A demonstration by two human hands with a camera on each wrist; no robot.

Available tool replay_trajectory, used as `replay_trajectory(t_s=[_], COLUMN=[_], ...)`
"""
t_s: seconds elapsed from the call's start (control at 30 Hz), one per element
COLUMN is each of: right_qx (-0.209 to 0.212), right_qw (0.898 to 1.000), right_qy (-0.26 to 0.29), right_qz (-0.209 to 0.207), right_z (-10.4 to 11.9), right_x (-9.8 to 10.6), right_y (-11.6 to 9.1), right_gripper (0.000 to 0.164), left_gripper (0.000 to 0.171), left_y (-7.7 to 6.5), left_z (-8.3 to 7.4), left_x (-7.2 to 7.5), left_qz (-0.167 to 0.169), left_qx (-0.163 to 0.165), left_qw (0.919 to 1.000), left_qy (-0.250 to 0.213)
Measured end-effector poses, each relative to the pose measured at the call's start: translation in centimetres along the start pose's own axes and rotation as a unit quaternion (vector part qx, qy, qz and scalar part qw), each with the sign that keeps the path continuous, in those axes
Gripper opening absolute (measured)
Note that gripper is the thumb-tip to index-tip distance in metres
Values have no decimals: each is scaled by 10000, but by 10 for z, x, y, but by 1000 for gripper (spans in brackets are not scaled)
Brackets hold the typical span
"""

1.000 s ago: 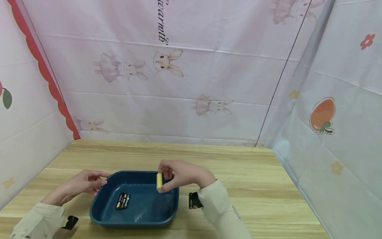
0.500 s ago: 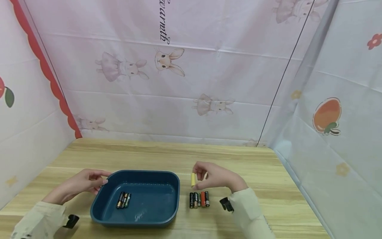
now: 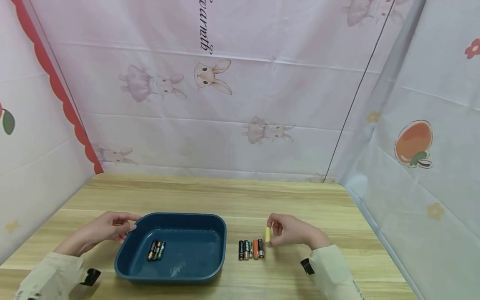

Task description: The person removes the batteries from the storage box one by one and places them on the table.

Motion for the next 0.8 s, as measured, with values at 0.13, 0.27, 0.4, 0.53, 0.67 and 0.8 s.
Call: replay_trajectory(t_s=[0.13, 0.27, 0.4, 0.53, 0.67, 0.8], right_qx=[-139, -281, -238, -251, -374, -482], right_qw=[9999, 9991, 9988, 9985, 9982, 9974], right_qy=[-65, -271, -400, -439, -415, -487], right_qz=[63, 140, 149, 193, 227, 230], right_z=[-9, -17, -20, -21, -23, -24], right_x=[-6, -14, -18, -23, -26, -29], right_y=[0, 3, 7, 10, 11, 11], right_gripper=[37, 37, 37, 38, 40, 41], left_gripper=[40, 39, 38, 39, 39, 38], left_y=[0, -1, -1, 0, 0, -1], left_z=[-1, -2, -2, -1, -1, -2], left_x=[0, 0, 0, 0, 0, 0], left_qz=[-42, -72, -81, -55, -28, -38], left_qx=[48, 91, 78, 47, 39, 62], left_qw=[10000, 9999, 9999, 10000, 10000, 10000], left_qy=[18, 23, 49, 40, 41, 60])
Point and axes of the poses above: each hand's wrist, its own y-axis towards the middle knuckle, its own x-axis out of the back of the hand, z = x × y, the point moved 7 cm from there along y, towards the middle knuckle, and after that the axes turned 6 degrees about y, right-handed, at the moved point
